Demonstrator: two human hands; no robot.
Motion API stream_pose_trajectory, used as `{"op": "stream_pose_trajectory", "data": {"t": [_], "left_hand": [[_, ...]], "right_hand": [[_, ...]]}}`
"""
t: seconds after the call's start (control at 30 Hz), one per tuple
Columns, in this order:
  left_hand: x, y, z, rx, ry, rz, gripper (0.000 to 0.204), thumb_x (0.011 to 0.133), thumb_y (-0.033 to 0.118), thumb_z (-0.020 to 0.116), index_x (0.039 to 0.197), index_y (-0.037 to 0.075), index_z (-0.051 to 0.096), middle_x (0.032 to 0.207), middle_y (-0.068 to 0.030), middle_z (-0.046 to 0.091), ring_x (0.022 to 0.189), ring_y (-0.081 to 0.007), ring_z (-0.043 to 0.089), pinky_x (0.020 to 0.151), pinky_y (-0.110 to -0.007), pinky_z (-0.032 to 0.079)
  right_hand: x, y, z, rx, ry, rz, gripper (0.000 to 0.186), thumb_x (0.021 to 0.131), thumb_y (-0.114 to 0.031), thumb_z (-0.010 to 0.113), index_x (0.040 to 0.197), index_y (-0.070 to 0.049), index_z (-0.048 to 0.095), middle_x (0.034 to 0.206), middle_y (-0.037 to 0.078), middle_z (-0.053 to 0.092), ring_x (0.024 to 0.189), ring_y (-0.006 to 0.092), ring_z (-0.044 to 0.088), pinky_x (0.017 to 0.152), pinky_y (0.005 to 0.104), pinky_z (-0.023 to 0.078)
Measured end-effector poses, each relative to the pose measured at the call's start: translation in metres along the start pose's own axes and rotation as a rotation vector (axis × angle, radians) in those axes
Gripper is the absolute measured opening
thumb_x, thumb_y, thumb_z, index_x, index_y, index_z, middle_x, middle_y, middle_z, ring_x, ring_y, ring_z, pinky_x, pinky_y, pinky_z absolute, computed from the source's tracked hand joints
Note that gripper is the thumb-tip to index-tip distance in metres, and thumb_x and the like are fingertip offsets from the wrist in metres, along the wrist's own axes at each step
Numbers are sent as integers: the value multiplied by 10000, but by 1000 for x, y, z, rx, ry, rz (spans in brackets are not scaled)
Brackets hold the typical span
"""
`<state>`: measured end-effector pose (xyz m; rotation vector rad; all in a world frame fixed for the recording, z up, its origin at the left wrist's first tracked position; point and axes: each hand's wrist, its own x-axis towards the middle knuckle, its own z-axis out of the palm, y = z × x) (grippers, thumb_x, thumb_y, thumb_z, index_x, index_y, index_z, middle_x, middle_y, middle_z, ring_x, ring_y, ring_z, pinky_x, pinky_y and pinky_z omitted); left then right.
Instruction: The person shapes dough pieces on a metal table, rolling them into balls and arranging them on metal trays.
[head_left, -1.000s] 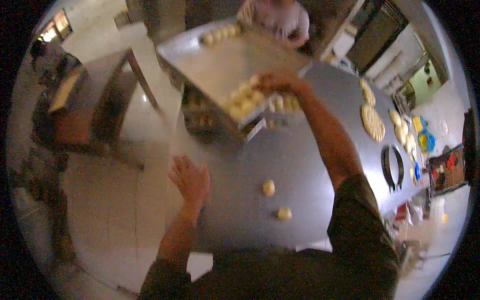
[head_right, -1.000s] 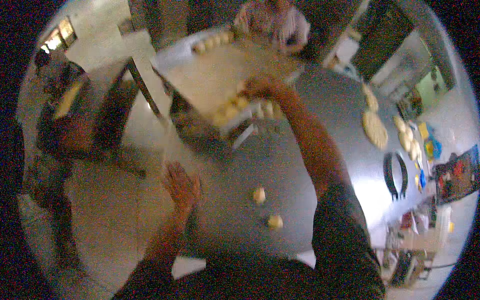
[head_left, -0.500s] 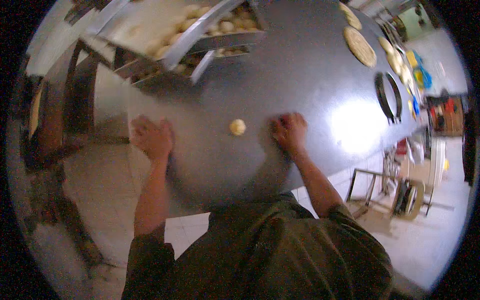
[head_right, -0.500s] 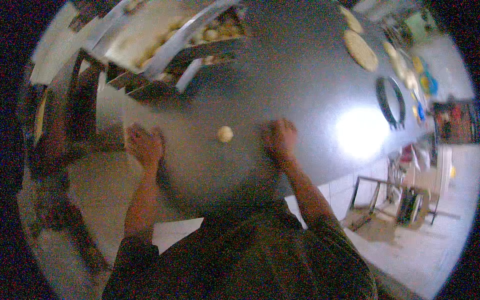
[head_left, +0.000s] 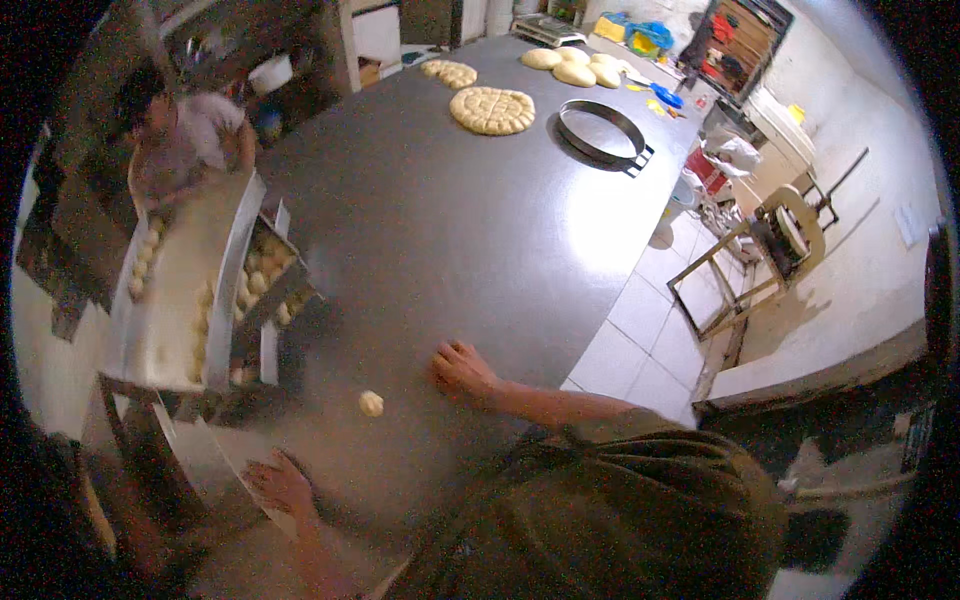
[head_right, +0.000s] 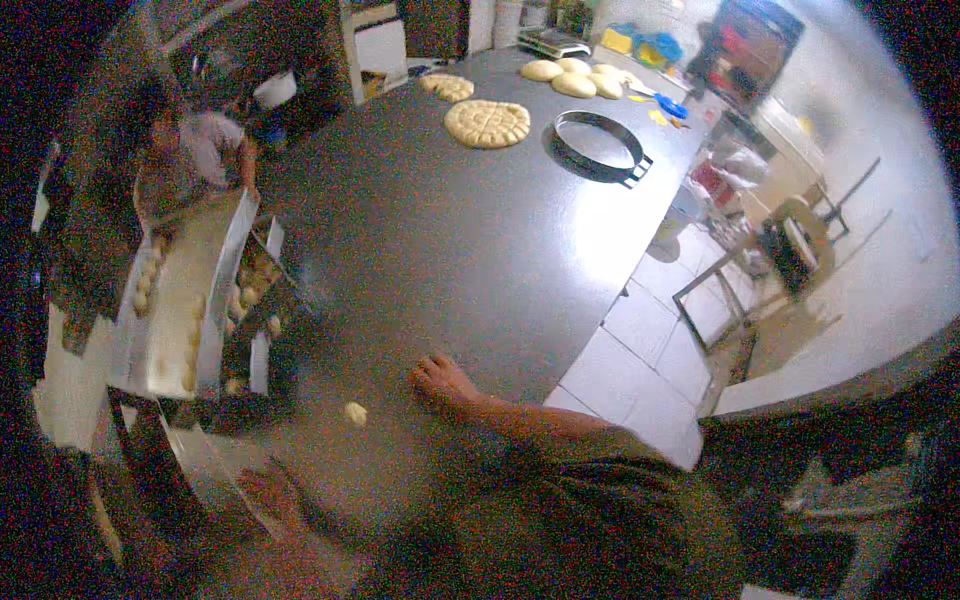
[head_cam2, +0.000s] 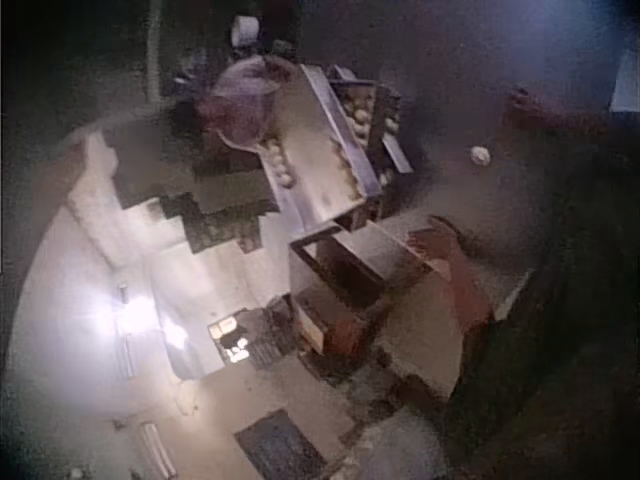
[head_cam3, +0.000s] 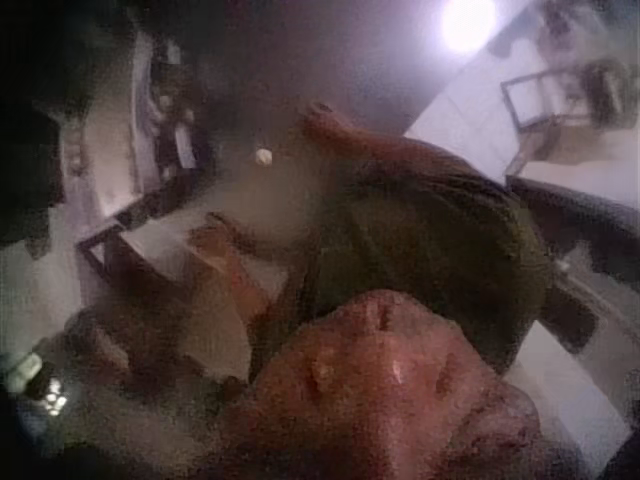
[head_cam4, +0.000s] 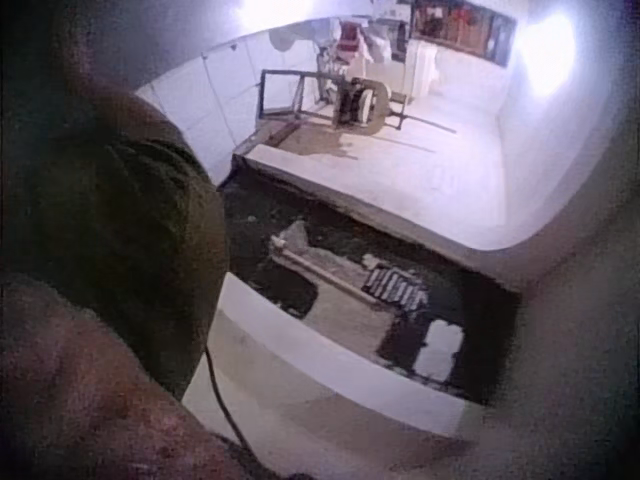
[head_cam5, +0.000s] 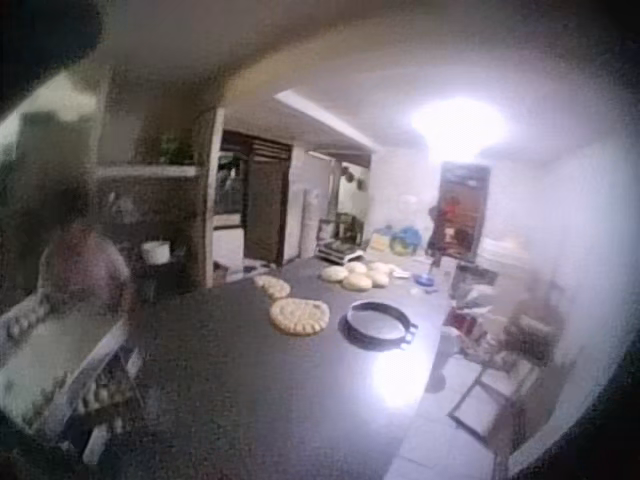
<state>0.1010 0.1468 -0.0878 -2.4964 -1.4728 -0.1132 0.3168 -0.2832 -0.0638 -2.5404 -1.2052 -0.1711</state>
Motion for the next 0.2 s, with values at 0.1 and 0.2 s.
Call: {"op": "stream_pose_trajectory", "data": {"t": [0.1,0.2], "left_hand": [[-10,13,-77,-6,-198,-87,852,1043,647,338,1622,30,240,1679,-212,242,1515,-431,297,1185,-642,235],[-19,4,-84,71,-346,-84,898,1026,684,331,1637,43,185,1698,-195,193,1545,-421,221,1189,-661,202]], "right_hand": [[-30,46,-15,82,-22,193,299,897,-302,691,1105,-97,627,1137,151,614,1123,340,557,1012,479,434],[21,58,-24,47,8,430,384,911,-376,699,1162,-95,629,1188,174,615,1223,377,535,1083,487,404]]}}
